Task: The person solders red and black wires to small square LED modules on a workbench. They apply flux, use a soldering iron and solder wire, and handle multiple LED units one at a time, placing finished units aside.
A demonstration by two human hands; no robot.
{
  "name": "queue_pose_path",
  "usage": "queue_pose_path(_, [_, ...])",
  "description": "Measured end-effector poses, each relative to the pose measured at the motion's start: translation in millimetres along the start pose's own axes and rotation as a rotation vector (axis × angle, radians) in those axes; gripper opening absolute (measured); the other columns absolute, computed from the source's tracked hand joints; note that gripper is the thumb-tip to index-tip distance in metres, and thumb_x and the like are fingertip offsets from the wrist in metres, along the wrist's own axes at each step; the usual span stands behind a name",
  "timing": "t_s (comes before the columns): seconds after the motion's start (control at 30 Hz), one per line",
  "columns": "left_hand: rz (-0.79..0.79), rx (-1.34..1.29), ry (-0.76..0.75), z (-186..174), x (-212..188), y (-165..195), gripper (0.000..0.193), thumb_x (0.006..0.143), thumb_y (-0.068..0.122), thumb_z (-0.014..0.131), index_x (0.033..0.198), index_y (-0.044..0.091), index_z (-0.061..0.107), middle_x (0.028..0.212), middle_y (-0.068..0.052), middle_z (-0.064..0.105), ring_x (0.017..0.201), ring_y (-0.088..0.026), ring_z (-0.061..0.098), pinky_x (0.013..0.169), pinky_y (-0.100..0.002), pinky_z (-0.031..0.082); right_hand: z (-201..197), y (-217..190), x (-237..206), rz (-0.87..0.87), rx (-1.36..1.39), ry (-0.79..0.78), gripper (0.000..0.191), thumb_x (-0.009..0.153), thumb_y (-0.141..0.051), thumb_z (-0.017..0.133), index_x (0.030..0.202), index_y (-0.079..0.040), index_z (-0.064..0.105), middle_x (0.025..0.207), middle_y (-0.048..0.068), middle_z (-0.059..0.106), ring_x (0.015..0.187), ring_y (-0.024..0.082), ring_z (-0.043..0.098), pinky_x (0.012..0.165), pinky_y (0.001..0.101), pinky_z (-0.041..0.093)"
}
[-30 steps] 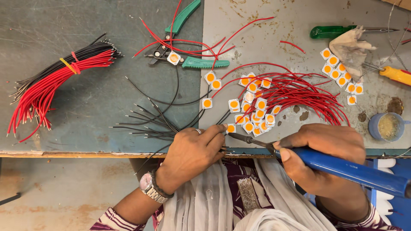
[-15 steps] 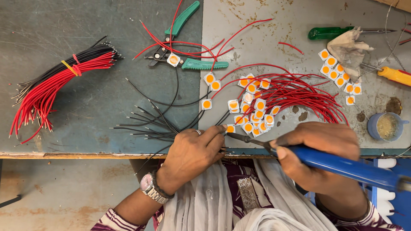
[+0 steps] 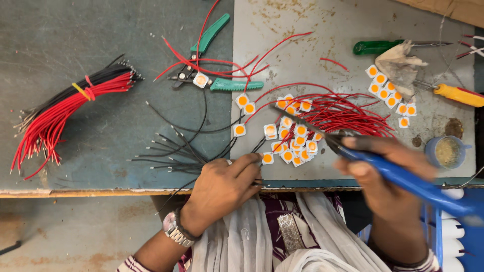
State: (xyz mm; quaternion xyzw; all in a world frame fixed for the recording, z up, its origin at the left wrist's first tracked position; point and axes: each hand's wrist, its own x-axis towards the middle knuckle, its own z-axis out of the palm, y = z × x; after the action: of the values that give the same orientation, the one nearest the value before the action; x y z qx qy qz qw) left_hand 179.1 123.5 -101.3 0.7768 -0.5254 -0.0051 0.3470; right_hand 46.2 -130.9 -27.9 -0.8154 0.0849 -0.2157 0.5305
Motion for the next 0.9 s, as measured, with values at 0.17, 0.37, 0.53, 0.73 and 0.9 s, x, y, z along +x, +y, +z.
queue_pose_path(0.17, [-0.299,-0.385,0.302,-6.6,-1.3,1.1,0.028,0.080,0.011,0.079,0.102,-0.001,0.068,0.117,-0.013,0.071,0.072,-0.020,0.068,0.067,-0.027,0.055,35.9,29.7,4.5,-0.057,0.078,-0.227,0.029,0.101,-0.005,0.064,0.128,0.001,0.059,0.124,0.020,0.073,0.109,0.028,0.077,0.097,0.0378,0.064])
queue_pose_path(0.37, [-0.391,-0.476,0.383,-9.8,3.6,0.3,0.017,0.093,0.000,0.068,0.109,-0.004,0.071,0.120,-0.013,0.073,0.097,-0.019,0.074,0.082,-0.028,0.058,68.4,26.0,8.6,-0.309,-0.230,-0.248,0.036,0.090,0.007,0.069,0.120,-0.006,0.055,0.125,0.016,0.071,0.121,0.035,0.071,0.102,0.0436,0.058])
queue_pose_path(0.53, [-0.288,-0.326,0.452,-16.3,8.1,4.3,0.018,0.089,-0.007,0.066,0.107,-0.004,0.069,0.119,-0.015,0.071,0.107,-0.029,0.071,0.091,-0.035,0.056,79.3,26.3,3.1,-0.324,-0.213,-0.265,0.044,0.088,0.009,0.071,0.124,-0.009,0.053,0.127,0.015,0.071,0.120,0.034,0.071,0.099,0.0407,0.059])
queue_pose_path(0.73, [-0.044,-0.265,0.325,-8.9,2.5,11.8,0.032,0.081,-0.005,0.066,0.112,0.000,0.071,0.110,-0.014,0.069,0.097,-0.029,0.071,0.085,-0.037,0.059,85.8,47.5,-4.6,-0.302,-0.163,-0.250,0.050,0.086,0.009,0.072,0.127,-0.009,0.049,0.130,0.016,0.071,0.113,0.029,0.076,0.091,0.0356,0.062])
queue_pose_path(0.9, [-0.207,-0.444,0.192,4.7,-0.1,6.1,0.029,0.085,0.002,0.073,0.114,-0.001,0.070,0.092,-0.012,0.072,0.079,-0.027,0.072,0.072,-0.036,0.057,88.6,57.3,-10.3,-0.236,-0.013,-0.234,0.047,0.091,0.013,0.068,0.129,-0.006,0.046,0.132,0.022,0.068,0.118,0.030,0.074,0.091,0.0334,0.066])
